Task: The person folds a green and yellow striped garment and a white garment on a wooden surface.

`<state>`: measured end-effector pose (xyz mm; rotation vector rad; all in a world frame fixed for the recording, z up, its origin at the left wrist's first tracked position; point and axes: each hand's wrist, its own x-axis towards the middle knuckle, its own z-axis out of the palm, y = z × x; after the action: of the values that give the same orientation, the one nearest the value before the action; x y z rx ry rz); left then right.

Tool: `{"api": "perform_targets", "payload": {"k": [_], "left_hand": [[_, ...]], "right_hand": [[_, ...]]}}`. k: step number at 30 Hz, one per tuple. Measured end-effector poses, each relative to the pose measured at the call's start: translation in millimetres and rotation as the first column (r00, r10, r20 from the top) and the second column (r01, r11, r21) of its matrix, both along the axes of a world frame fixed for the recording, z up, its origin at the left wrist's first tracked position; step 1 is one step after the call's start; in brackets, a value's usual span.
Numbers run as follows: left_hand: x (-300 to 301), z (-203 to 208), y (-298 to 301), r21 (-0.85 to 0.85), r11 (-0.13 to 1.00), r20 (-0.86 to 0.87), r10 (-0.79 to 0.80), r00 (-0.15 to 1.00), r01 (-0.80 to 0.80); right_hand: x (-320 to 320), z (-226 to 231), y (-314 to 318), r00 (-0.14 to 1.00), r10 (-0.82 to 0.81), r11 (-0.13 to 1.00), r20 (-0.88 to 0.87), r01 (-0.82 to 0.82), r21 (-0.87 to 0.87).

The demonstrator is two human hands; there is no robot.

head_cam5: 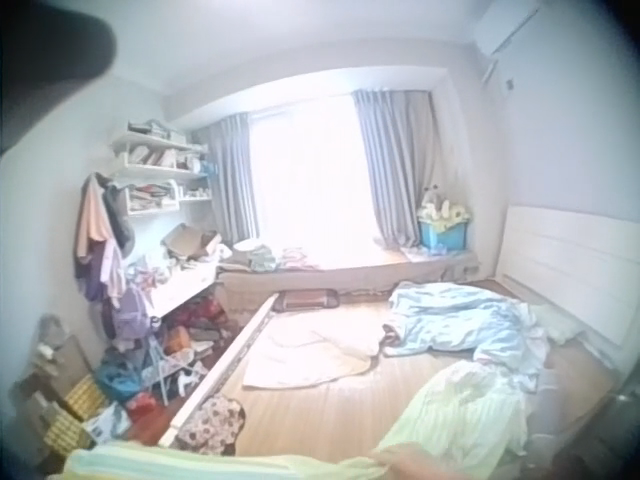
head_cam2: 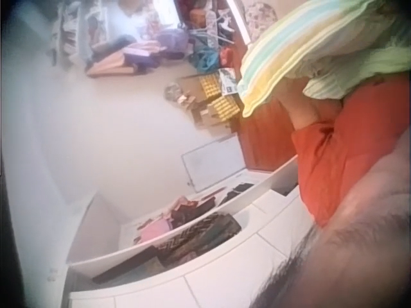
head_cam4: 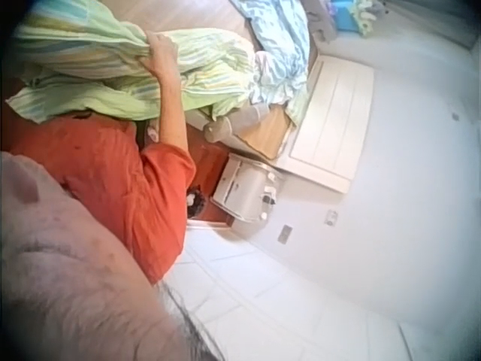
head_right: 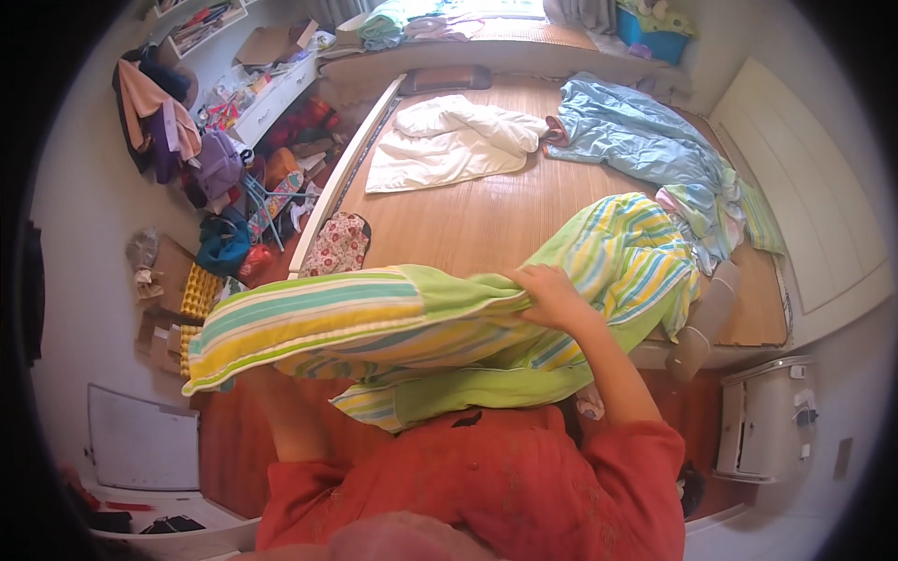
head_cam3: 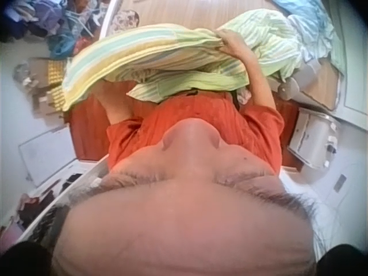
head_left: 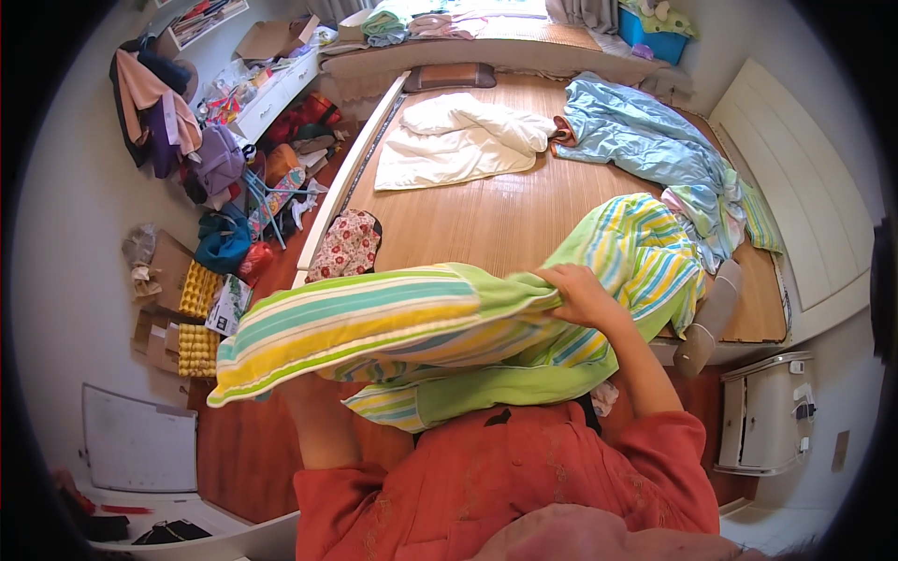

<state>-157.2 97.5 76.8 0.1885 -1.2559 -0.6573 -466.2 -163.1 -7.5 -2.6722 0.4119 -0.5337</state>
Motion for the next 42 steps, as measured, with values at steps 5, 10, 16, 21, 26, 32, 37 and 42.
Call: {"api": "perform_targets", "payload": {"k": [5,10,16,21,26,32,37,42], "left_hand": [[6.1,2.9,-13.2,-0.075,0.986,0.073,-0.146,0.987,0.151],[-3.8,6.7,10.1,0.023,0.989,0.037,-0.146,0.989,0.145],[16.9,-14.9,34.0,0.385,0.773,-0.014,-0.542,0.84,0.505],[12.9,-5.7,30.7,-0.122,0.935,0.521,-0.224,0.824,0.332],[3.4,2.9,57.3,-0.009,0.999,0.169,0.036,0.985,-0.035],[3.4,5.8,59.8,-0.032,0.962,-0.167,0.261,0.951,-0.27],[21.3,-47.4,27.3,0.354,0.865,-0.103,0.415,0.904,-0.357],[55.6,5.8,44.8,0.448,0.514,0.135,0.77,0.624,-0.732]], "right_hand": [[-26.4,-97.6,-28.8,0.981,-0.1,0.99,-0.165,0.115,0.085],[15.5,-97.9,-28.5,0.99,-0.019,0.995,-0.141,0.033,0.096],[30.0,-137.6,-38.4,0.923,0.015,0.992,-0.384,0.033,0.118],[31.1,-124.7,-34.1,0.843,-0.026,0.997,-0.538,0.062,0.049],[-1.2,-64.7,-77.2,0.939,-0.332,0.942,-0.088,0.335,0.027],[-58.7,109.9,-3.3,0.637,-0.453,0.841,0.624,0.537,0.063],[-85.6,64.9,-18.5,0.786,-0.428,0.884,0.446,0.467,0.025],[-112.2,102.1,22.7,0.751,-0.52,0.851,0.406,0.415,0.321]]}}
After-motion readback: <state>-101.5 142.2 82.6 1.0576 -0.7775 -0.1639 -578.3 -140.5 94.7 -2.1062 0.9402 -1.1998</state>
